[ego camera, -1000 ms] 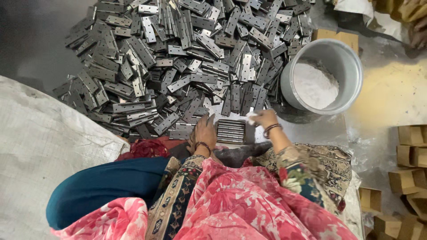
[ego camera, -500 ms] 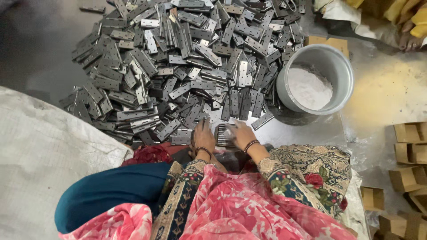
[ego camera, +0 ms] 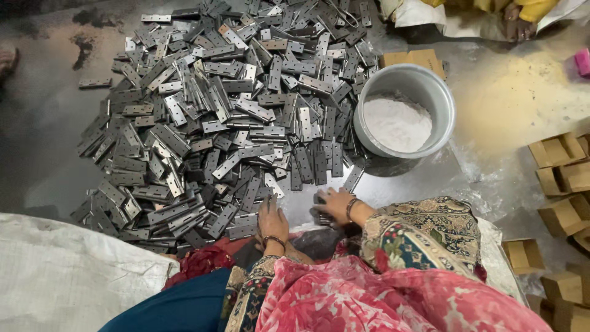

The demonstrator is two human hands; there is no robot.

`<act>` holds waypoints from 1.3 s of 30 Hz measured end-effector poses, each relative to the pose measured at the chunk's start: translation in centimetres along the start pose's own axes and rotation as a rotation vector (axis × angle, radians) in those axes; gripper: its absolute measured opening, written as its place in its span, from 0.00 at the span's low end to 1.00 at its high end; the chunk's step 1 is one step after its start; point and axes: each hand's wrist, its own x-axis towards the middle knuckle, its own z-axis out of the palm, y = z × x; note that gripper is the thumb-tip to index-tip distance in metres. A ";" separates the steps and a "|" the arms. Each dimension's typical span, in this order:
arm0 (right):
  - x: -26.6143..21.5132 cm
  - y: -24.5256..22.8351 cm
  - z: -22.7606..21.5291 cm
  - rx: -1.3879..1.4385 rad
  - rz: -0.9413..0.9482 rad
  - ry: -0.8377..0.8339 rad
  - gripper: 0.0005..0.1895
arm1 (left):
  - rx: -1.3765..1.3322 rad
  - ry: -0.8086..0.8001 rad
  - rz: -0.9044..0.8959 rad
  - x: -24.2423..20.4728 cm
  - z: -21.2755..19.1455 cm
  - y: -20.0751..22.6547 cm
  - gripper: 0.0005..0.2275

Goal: The person sits on the floor and repeatedly picks up metal hinges from a large pile, places them into a small cardboard box, and then transfers the filled box to a nearby bucket. The process is repeated continuously.

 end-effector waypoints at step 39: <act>-18.2 33.7 -2.5 0.284 0.944 1.090 0.24 | 0.132 -0.249 0.132 0.5 1.9 -0.4 0.19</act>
